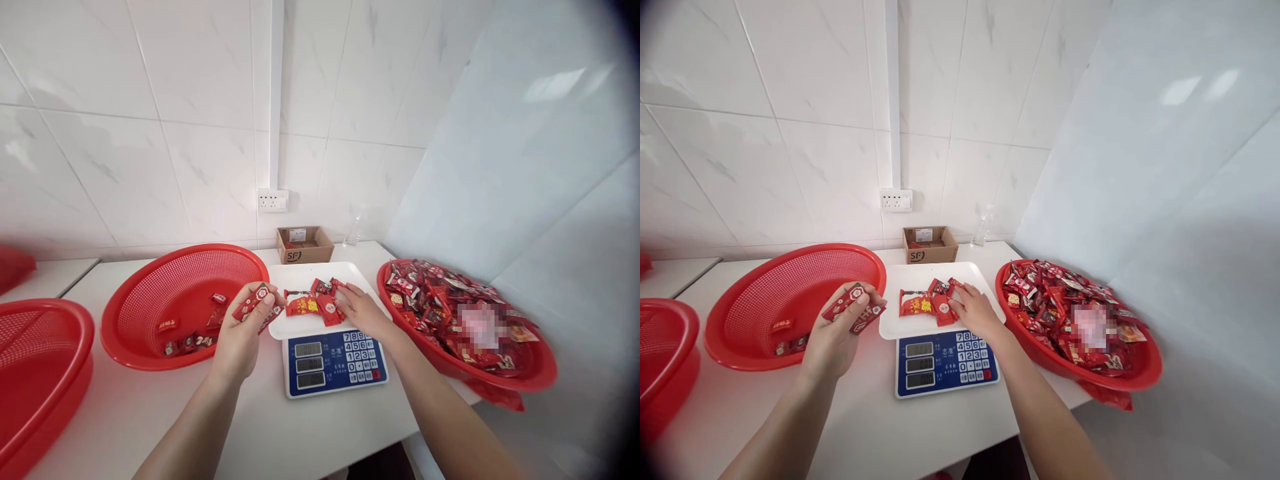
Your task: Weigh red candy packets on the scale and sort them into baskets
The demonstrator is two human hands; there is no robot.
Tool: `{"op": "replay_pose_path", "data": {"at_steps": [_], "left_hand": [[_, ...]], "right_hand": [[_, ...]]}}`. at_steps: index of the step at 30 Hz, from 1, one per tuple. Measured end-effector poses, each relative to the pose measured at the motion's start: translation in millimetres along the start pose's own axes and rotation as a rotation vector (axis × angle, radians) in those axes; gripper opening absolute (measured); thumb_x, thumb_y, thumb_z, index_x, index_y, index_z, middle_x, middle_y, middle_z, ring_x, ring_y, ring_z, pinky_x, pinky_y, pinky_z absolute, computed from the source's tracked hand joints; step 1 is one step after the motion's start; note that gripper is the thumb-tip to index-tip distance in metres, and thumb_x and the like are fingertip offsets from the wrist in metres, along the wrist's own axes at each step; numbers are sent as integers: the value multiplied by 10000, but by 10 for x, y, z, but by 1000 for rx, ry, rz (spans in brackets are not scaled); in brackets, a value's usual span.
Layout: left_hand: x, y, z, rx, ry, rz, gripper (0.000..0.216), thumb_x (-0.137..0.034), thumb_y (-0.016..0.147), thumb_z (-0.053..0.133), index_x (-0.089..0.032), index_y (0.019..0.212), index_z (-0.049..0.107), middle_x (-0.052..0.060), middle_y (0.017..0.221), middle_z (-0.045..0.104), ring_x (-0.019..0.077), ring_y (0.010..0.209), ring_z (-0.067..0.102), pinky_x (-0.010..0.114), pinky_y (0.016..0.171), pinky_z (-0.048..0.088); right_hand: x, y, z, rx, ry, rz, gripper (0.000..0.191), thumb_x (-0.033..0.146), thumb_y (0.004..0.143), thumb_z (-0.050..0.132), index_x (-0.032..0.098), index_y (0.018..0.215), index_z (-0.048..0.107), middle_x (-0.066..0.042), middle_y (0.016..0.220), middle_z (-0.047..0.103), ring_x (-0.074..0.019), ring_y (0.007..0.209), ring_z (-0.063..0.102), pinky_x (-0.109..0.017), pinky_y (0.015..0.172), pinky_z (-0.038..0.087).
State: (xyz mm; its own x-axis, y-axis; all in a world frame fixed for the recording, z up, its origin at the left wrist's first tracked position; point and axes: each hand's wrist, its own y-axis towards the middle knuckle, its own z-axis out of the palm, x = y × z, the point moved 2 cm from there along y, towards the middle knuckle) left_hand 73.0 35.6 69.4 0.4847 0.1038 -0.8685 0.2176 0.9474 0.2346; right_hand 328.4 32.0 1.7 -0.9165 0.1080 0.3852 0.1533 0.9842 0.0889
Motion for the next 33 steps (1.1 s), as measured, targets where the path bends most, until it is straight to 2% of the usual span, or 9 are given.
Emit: {"op": "replay_pose_path", "data": {"at_steps": [3,10,13,16,19,22,25,28,33], "left_hand": [[-16,11,-12,6,6,19,161,-318,743,673,-192,828,618,10,740,643,149,791,623,264,767,473],[72,-47,6,128,129,-26,253,-325,788,626,-226,1006,547,-13,751,601,123,749,590,251,721,467],[150,-196,134,365,261,-186,573,-290,754,662,-297,1265,406,-27,762,573,124,720,581,269,707,470],[188,-336,238,624,320,-359,736,-275,792,608,-339,1404,204,-14,783,573,129,704,572,278,676,472],[181,-380,257,762,310,-444,851,-215,800,572,-355,1433,21,12,866,593,134,727,571,283,669,473],[213,-395,253,913,355,-467,967,-117,739,564,-357,1426,-72,15,911,596,124,707,549,272,648,462],[327,-416,249,992,594,-376,962,-83,712,515,-329,1433,-73,6,873,586,130,704,522,264,637,432],[475,-426,259,972,772,-311,921,-79,718,472,-274,1444,-59,7,832,578,145,720,514,280,673,427],[593,-417,334,887,715,-330,841,-151,772,487,-213,1453,-3,2,798,588,153,752,541,282,708,443]], "right_hand": [[52,-33,-27,27,127,-61,509,458,879,364,171,1273,513,-105,1407,394,-217,1305,334,-378,1078,254],[172,-438,-201,-174,513,-122,485,476,838,486,253,1269,493,-84,1350,459,-226,1253,404,-433,1051,303],[436,-688,-117,24,779,-249,583,500,813,532,280,1337,401,-80,1404,388,-228,1252,396,-410,1016,343],[710,-899,18,249,1093,-355,653,582,800,495,303,1369,338,-93,1265,508,-207,1029,559,-377,853,455],[869,-1033,71,416,1257,-382,722,636,759,500,279,1368,346,-83,1131,562,-179,900,579,-345,784,462],[905,-1111,61,501,1285,-410,855,690,657,563,247,1360,362,-95,1133,561,-186,908,570,-350,811,449],[857,-1129,76,465,1275,-350,908,659,669,585,257,1410,250,-120,1318,451,-213,1117,499,-384,951,376],[800,-1119,90,408,1124,-268,706,549,816,500,253,1412,263,-103,1395,389,-197,1268,370,-389,1051,268],[784,-1115,-36,186,821,-302,453,410,929,335,220,1331,423,-83,1328,489,-180,1219,438,-363,1038,309]]}}
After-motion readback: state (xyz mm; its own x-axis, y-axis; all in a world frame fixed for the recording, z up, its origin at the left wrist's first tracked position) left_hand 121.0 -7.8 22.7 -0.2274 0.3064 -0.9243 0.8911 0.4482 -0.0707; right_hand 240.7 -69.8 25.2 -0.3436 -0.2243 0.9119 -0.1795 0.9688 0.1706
